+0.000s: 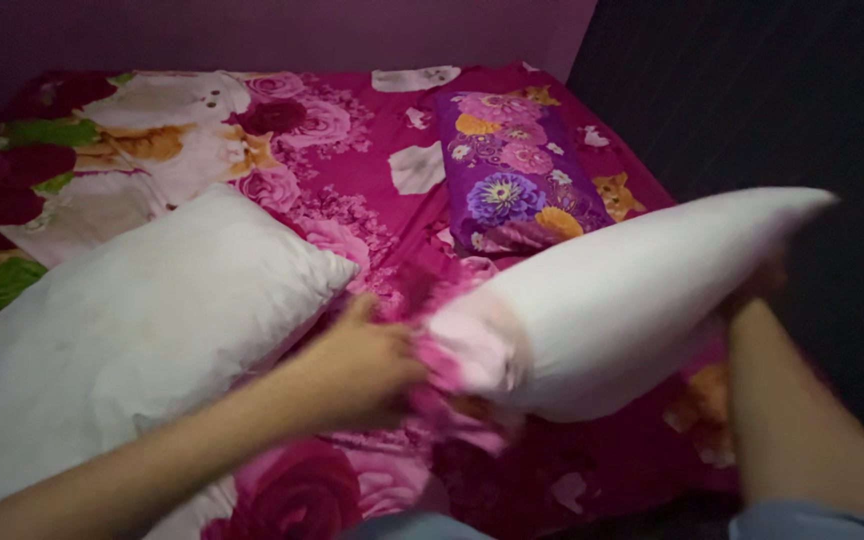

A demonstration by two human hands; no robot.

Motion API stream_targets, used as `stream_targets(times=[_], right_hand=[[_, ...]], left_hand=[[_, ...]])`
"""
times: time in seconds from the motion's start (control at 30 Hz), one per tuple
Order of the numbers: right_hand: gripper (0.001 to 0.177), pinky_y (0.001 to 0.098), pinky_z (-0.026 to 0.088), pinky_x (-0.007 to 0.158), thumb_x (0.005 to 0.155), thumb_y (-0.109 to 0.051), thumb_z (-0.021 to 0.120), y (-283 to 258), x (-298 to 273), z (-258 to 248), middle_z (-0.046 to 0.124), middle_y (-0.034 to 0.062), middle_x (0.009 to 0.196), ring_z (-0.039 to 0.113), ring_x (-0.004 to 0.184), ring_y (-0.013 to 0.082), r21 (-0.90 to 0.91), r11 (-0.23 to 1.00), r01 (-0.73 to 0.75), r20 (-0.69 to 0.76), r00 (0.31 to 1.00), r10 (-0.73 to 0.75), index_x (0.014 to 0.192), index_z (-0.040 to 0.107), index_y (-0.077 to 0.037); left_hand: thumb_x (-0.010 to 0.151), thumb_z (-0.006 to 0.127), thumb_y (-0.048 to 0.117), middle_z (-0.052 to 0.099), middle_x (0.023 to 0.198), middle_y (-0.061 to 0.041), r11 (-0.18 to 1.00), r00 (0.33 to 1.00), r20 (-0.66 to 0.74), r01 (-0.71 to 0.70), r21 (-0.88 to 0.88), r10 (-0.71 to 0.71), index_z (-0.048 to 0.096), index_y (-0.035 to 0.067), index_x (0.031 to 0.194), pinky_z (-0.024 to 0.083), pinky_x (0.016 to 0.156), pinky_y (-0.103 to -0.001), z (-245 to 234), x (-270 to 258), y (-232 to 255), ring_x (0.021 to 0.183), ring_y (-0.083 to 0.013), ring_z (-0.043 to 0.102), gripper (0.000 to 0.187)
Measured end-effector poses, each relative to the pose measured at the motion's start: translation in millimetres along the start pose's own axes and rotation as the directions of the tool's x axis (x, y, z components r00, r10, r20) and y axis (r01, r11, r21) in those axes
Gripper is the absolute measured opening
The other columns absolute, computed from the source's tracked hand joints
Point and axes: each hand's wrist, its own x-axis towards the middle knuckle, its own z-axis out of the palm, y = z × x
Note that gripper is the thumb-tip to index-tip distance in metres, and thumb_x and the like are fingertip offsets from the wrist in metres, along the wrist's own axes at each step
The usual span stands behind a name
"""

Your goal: The person removes pillowcases from several pillows on a bed. They pull the cases off one by one, place the bare pillows on the bed, and set the removed cases aside on the floor.

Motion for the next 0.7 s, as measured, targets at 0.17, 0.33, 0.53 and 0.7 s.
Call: stream_targets(times=[0.17, 0.33, 0.53, 0.7], right_hand=[[0.039, 0.0490, 0.054, 0.082, 0.106, -0.035, 0.047, 4.6, 5.6, -21.9, 0.071, 0.0198, 0.102, 0.070, 0.093, 0.0348, 0.122, 0.993, -0.008, -0.055, 0.998, 0.015, 0.107, 0.069, -0.003], [0.036, 0.0494, 0.053, 0.081, 0.104, -0.033, 0.048, 22.5, 7.4, -28.6, 0.071, 0.0195, 0.100, 0.070, 0.092, 0.0355, 0.145, 0.989, -0.036, -0.055, 0.997, 0.045, 0.104, 0.069, -0.004], [0.033, 0.0499, 0.052, 0.081, 0.102, -0.030, 0.048, 64.1, 5.6, -40.6, 0.071, 0.0190, 0.097, 0.069, 0.091, 0.0363, 0.128, 0.982, -0.137, -0.044, 0.989, 0.144, 0.102, 0.069, -0.004], [0.030, 0.0503, 0.052, 0.080, 0.100, -0.027, 0.049, 75.6, -4.5, -25.3, 0.070, 0.0187, 0.095, 0.069, 0.090, 0.0370, 0.074, 0.985, -0.156, -0.007, 0.988, 0.157, 0.099, 0.069, -0.005]], left_hand=[[0.069, 0.081, 0.038, 0.069, 0.081, -0.003, 0.989, 0.982, 0.115, 0.142, 0.051, -0.147, 0.070, 0.016, 0.079, 0.045, 0.085, -0.052, 19.1, -6.5, -37.2, 0.095, -0.0252, 0.066, 0.026], [0.083, 0.071, 0.041, 0.073, 0.089, -0.005, 0.838, 0.774, 0.334, 0.451, 0.307, -0.538, 0.073, 0.019, 0.083, 0.049, 0.087, -0.051, 71.0, -72.2, -105.4, 0.086, -0.0265, 0.071, 0.023], [0.085, 0.066, 0.069, 0.075, 0.127, 0.000, 0.307, 0.078, 0.398, 0.774, 0.553, -0.914, 0.069, 0.027, 0.126, 0.047, 0.108, -0.056, 73.5, -239.9, -179.8, 0.118, -0.0206, 0.071, 0.059], [0.087, 0.064, 0.045, 0.078, 0.100, -0.016, 0.074, 0.073, 0.077, 0.997, 0.007, -0.994, 0.080, 0.016, 0.110, 0.059, 0.083, -0.050, 96.1, -255.2, -217.6, 0.093, -0.0367, 0.076, 0.040]])
